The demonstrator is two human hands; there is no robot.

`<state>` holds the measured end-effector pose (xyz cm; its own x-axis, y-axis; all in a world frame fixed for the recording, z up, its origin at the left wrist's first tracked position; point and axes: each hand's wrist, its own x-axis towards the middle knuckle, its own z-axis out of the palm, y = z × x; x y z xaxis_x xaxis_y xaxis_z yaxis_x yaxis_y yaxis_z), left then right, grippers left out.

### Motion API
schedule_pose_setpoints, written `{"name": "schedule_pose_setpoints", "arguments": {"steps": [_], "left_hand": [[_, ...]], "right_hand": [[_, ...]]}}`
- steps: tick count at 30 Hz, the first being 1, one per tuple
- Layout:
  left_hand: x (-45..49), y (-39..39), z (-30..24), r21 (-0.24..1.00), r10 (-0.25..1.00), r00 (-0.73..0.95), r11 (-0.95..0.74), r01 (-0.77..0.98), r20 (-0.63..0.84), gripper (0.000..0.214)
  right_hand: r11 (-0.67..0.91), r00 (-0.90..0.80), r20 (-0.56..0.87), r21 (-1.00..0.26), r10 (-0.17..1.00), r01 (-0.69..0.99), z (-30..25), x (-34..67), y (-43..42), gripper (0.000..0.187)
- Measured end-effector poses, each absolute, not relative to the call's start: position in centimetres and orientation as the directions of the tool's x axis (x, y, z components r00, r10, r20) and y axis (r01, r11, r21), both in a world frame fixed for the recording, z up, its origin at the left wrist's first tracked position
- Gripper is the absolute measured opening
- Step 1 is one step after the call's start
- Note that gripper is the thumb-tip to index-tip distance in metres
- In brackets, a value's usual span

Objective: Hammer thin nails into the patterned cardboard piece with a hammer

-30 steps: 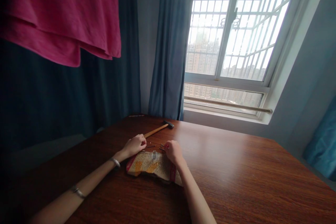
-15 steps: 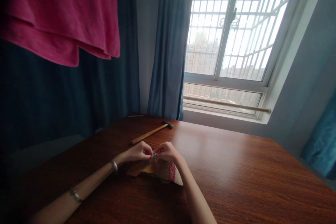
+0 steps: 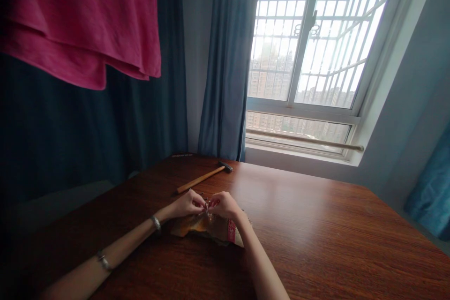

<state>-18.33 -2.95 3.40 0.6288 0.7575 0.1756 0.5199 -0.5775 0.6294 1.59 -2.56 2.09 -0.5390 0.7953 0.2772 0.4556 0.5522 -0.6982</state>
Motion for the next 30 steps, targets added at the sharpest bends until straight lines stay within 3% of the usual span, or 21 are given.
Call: {"name": "schedule_pose_setpoints", "arguments": {"steps": [13,22,30], "left_hand": [[-18.1,-3.4,3.8,0.63,0.757,0.634,-0.572,0.526,0.157,0.021],[-17.9,-3.5,3.5,0.579,0.767,0.608,-0.596,0.556,0.205,0.021],[-17.5,-3.6,3.1,0.655,0.844,0.494,-0.495,0.571,0.209,0.024]], "right_hand": [[0.49,-0.436,0.288,-0.731,0.852,0.475,3.3,1.5,-2.2,0.012],[0.399,-0.216,0.37,-0.547,0.904,0.736,1.3,0.5,-2.3,0.007],[0.411,-0.234,0.41,-0.423,0.881,0.807,0.8,-0.3,-3.4,0.016]]}}
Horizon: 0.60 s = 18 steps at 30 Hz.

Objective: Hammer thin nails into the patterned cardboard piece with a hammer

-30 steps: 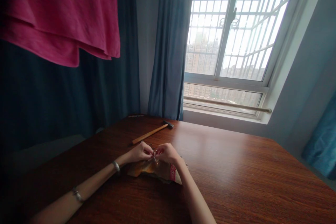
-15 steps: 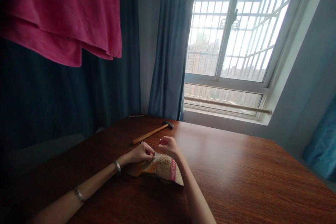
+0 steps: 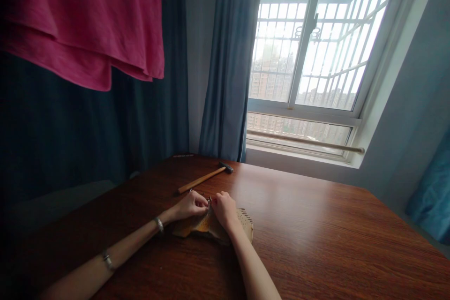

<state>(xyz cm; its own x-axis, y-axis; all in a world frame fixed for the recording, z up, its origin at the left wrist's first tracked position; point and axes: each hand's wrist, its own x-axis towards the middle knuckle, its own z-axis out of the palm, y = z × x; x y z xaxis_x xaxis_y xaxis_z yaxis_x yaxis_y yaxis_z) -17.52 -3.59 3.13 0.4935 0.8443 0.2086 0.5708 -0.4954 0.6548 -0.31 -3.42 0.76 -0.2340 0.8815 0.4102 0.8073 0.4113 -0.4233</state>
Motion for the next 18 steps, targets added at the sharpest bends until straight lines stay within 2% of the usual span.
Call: {"name": "schedule_pose_setpoints", "arguments": {"steps": [4,6,8,12,14,16,18], "left_hand": [[-17.4,-3.2,3.3,0.812,0.873,0.479,-0.34,0.475,0.085,0.033],[-17.7,-2.4,3.6,0.826,0.902,0.43,-0.263,0.498,0.027,0.035],[-18.2,-1.4,4.0,0.758,0.947,0.319,-0.227,0.612,0.026,0.031],[-19.7,0.5,4.9,0.49,0.991,0.11,-0.135,0.861,0.079,0.022],[-20.3,1.0,4.8,0.423,0.994,0.11,-0.098,0.901,-0.003,0.02],[-20.5,1.4,4.3,0.412,0.984,0.152,-0.101,0.905,-0.094,0.019],[-20.2,1.8,3.5,0.414,0.975,0.194,-0.133,0.901,-0.111,0.017]], "right_hand": [[0.366,-0.184,0.426,-0.398,0.886,0.841,0.9,-0.4,-3.8,0.018],[0.315,-0.136,0.423,-0.389,0.896,0.866,1.0,-0.3,-3.8,0.019],[0.258,-0.09,0.409,-0.377,0.908,0.889,1.2,0.1,-3.7,0.019],[0.183,-0.056,0.332,-0.362,0.941,0.914,1.4,1.2,-3.1,0.017],[0.17,-0.058,0.295,-0.37,0.954,0.913,1.5,1.4,-2.8,0.016],[0.178,-0.071,0.273,-0.391,0.959,0.903,1.4,1.2,-2.5,0.018],[0.204,-0.095,0.264,-0.424,0.96,0.882,1.2,0.6,-2.1,0.024]]}}
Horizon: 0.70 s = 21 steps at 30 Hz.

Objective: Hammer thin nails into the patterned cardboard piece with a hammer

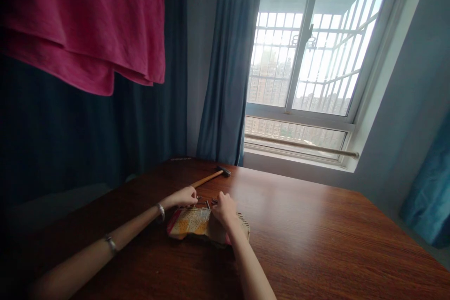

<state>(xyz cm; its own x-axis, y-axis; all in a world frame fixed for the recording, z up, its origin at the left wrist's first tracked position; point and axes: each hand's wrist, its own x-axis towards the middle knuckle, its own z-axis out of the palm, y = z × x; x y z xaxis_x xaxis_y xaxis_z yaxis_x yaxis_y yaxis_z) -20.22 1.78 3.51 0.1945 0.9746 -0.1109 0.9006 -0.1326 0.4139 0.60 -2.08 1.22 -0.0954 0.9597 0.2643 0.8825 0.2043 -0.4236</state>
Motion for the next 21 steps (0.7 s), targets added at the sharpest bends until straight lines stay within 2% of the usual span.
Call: {"name": "schedule_pose_setpoints", "arguments": {"steps": [4,9,13,17,21], "left_hand": [[-19.0,2.7,2.8,0.42,0.971,0.239,-0.222,0.88,0.013,0.015],[-17.5,2.7,4.3,0.535,0.948,0.296,-0.31,0.786,0.115,0.023],[-17.7,2.0,4.9,0.6,0.942,0.299,-0.328,0.73,0.151,0.029],[-19.3,1.4,4.4,0.602,0.909,0.402,-0.384,0.7,0.113,0.027],[-20.4,0.0,4.7,0.604,0.784,0.62,-0.481,0.635,-0.028,0.032]], "right_hand": [[0.266,-0.14,0.272,-0.513,0.952,0.816,1.1,-1.0,-0.8,0.031],[0.329,-0.196,0.275,-0.615,0.941,0.716,1.7,-2.6,0.9,0.033],[0.369,-0.238,0.284,-0.647,0.929,0.668,2.2,-2.2,1.0,0.029],[0.402,-0.278,0.292,-0.618,0.915,0.676,2.6,0.8,-0.4,0.03],[0.468,-0.404,0.245,-0.563,0.881,0.681,3.2,3.9,-3.3,0.036]]}}
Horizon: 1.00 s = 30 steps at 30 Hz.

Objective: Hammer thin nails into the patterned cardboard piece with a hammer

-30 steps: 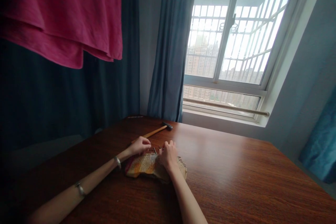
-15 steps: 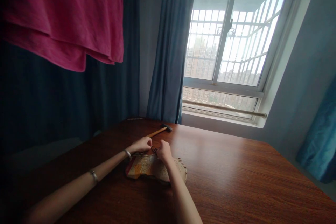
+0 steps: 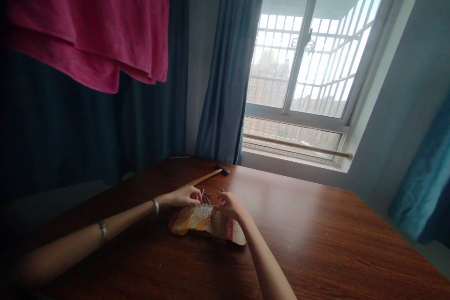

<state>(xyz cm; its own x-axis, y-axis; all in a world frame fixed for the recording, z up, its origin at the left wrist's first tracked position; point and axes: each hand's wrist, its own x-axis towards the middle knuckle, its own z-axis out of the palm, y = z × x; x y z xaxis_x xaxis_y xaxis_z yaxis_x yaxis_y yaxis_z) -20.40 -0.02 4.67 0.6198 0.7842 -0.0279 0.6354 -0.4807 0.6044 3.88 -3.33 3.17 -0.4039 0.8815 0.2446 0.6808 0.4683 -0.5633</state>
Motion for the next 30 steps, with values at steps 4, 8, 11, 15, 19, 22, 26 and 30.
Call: {"name": "schedule_pose_setpoints", "arguments": {"steps": [4,8,11,15,19,22,26,30], "left_hand": [[-20.2,-1.7,5.6,0.526,0.701,0.707,-0.567,0.634,-0.098,0.043],[-18.8,-2.8,6.0,0.411,0.709,0.702,-0.622,0.666,-0.065,0.047],[-17.5,-3.3,6.0,0.396,0.723,0.691,-0.635,0.664,0.0,0.044],[-15.7,-3.2,5.9,0.398,0.735,0.678,-0.613,0.683,-0.031,0.043],[-14.7,-2.2,5.3,0.363,0.759,0.641,-0.569,0.738,-0.113,0.043],[-14.3,-1.4,4.7,0.366,0.741,0.659,-0.583,0.725,-0.126,0.043],[-14.0,-1.0,4.7,0.449,0.685,0.72,-0.611,0.652,-0.115,0.044],[-14.2,-1.3,5.2,0.567,0.628,0.76,-0.569,0.595,-0.167,0.047]], "right_hand": [[0.54,-0.513,0.206,-0.503,0.834,0.675,3.7,5.0,-6.9,0.054],[0.572,-0.526,0.227,-0.38,0.819,0.727,3.5,4.9,-9.4,0.056],[0.569,-0.511,0.252,-0.304,0.822,0.765,3.2,4.7,-10.0,0.052],[0.59,-0.527,0.274,-0.259,0.804,0.765,3.1,4.6,-10.1,0.049],[0.603,-0.545,0.276,-0.217,0.792,0.767,3.3,4.5,-10.2,0.058],[0.581,-0.524,0.275,-0.195,0.806,0.79,3.3,4.5,-10.3,0.062],[0.564,-0.503,0.296,-0.174,0.812,0.807,3.2,4.7,-10.4,0.069],[0.558,-0.498,0.303,-0.157,0.813,0.815,3.0,4.9,-10.5,0.076]]}}
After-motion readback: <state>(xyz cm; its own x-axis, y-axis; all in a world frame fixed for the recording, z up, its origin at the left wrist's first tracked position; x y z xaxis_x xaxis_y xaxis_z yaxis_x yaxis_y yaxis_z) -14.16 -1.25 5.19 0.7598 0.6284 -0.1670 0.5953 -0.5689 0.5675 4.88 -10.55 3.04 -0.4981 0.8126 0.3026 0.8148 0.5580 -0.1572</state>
